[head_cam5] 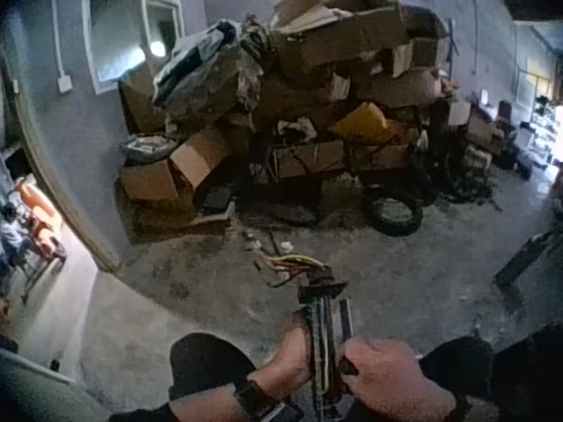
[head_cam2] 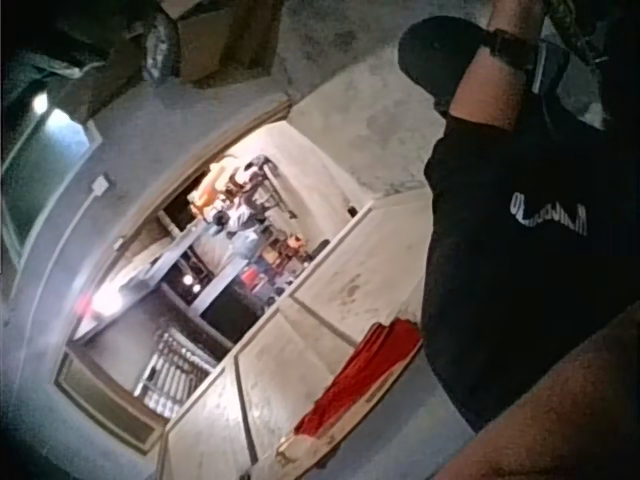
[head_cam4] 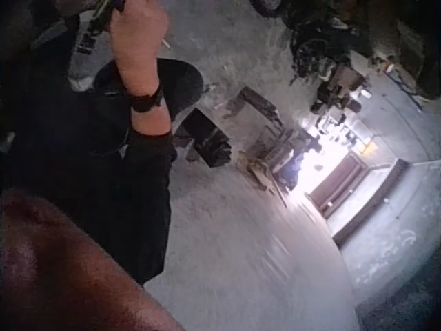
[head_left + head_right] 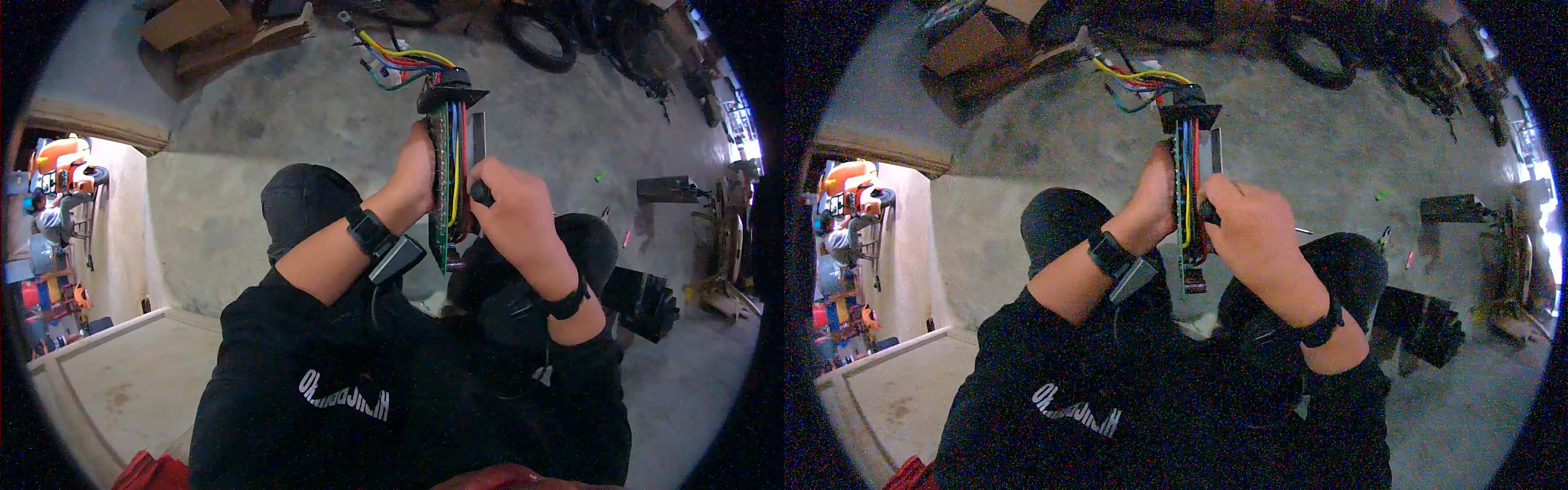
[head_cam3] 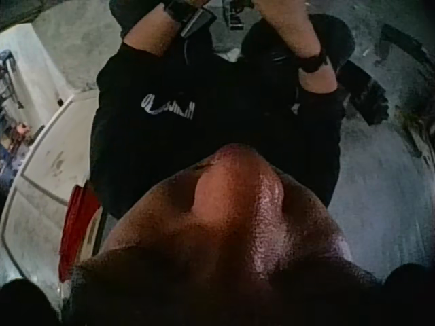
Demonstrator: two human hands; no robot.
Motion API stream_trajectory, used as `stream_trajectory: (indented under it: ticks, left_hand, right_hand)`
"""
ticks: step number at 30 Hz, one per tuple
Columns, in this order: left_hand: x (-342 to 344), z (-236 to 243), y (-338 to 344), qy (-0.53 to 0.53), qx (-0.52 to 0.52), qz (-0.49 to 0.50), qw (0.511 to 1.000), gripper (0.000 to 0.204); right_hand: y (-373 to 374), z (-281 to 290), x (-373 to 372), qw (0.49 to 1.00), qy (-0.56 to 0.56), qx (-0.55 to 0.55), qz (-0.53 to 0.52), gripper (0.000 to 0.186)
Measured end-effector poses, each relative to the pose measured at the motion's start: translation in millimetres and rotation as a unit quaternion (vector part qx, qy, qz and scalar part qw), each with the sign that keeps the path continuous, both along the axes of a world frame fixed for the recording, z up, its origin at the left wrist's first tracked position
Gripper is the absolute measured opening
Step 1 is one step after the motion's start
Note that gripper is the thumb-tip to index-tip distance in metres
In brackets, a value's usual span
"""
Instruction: Using a screwdriver to repair an electronic motor controller.
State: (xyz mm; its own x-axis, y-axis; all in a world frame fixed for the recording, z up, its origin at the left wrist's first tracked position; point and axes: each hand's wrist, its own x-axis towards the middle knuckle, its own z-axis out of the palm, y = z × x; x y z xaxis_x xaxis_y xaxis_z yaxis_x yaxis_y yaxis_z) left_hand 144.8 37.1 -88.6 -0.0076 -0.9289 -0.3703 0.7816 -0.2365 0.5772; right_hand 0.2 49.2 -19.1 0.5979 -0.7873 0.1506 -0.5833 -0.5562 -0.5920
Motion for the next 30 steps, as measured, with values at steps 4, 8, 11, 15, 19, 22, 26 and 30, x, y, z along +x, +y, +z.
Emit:
stream_trajectory:
  ticks: [4, 8, 11, 15, 19, 22, 26, 30]
  left_hand:
    - [-3, -1, 4, -0.008, 0.028, -0.014, 0.999, 0.041]
    - [-5, -4, 6, 0.009, 0.026, -0.024, 0.999, 0.037]
    - [-8, 0, 8, 0.040, -0.012, -0.073, 0.996, 0.034]
    - [-15, -2, 4, 0.080, 0.029, -0.093, 0.992, 0.046]
    - [-14, 1, 4, 0.088, 0.043, -0.117, 0.988, 0.047]
    - [-15, 1, 5, 0.086, 0.052, -0.168, 0.981, 0.044]
    - [-10, 24, 18, 0.008, 0.063, -0.190, 0.980, 0.037]
    - [9, 18, 35, -0.159, -0.067, -0.222, 0.960, 0.039]
  right_hand:
    - [3, 4, 0, 0.997, 0.067, -0.037, 0.012, 0.025]
    - [6, 9, 2, 0.997, 0.061, -0.036, -0.006, 0.023]
    - [10, 16, -1, 0.997, 0.064, -0.042, -0.015, 0.023]
    - [16, 50, -7, 0.997, 0.073, -0.011, -0.031, 0.026]
    - [7, 95, -20, 0.997, 0.011, -0.003, -0.073, 0.042]
    - [-22, 107, -27, 0.982, -0.170, -0.075, -0.032, 0.056]
    - [-41, 89, -29, 0.915, -0.398, -0.057, -0.037, 0.063]
    - [-51, 61, -27, 0.863, -0.505, 0.006, 0.000, 0.057]
